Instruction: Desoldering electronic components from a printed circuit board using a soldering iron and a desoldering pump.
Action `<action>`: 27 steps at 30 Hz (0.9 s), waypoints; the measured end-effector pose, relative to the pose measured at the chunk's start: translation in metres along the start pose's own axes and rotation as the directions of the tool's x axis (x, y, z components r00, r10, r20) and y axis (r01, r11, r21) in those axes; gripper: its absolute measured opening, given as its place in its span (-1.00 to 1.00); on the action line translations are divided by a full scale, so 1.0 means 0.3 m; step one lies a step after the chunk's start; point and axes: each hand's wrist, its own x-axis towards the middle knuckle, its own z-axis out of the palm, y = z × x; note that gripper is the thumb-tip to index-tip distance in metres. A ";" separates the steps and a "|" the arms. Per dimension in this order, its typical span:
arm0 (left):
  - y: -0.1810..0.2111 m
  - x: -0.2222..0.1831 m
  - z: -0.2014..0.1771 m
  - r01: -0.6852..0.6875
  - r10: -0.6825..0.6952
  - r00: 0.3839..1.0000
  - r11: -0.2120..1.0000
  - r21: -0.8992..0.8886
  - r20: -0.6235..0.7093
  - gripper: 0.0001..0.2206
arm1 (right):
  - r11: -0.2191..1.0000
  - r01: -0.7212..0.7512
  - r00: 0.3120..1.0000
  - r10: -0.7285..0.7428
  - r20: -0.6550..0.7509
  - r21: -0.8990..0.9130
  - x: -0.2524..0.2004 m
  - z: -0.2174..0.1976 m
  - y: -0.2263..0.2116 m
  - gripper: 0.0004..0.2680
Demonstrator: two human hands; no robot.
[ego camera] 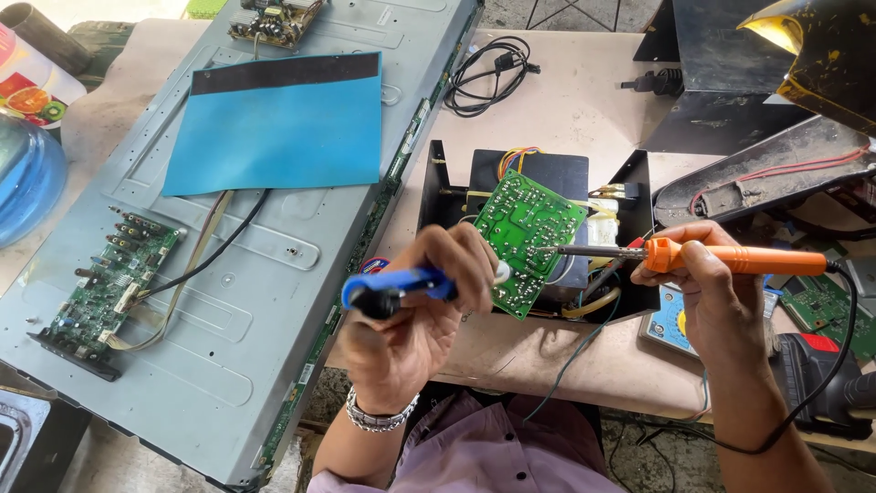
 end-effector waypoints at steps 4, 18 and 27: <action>-0.059 0.002 -0.001 -0.033 0.032 0.998 0.999 -0.035 -0.045 -0.44 | 1.000 0.004 1.000 -0.004 0.009 -0.018 -0.003 0.007 -0.012 -0.81; -0.206 0.041 -0.017 -0.039 0.048 0.997 0.988 0.147 -0.062 -0.83 | 0.999 -0.005 1.000 0.005 0.007 -0.040 -0.003 0.010 -0.019 -0.83; -0.231 0.051 -0.001 -0.057 0.078 0.996 0.923 0.380 -0.041 -0.85 | 0.997 0.016 0.999 -0.014 -0.032 0.075 0.010 -0.010 0.025 -0.83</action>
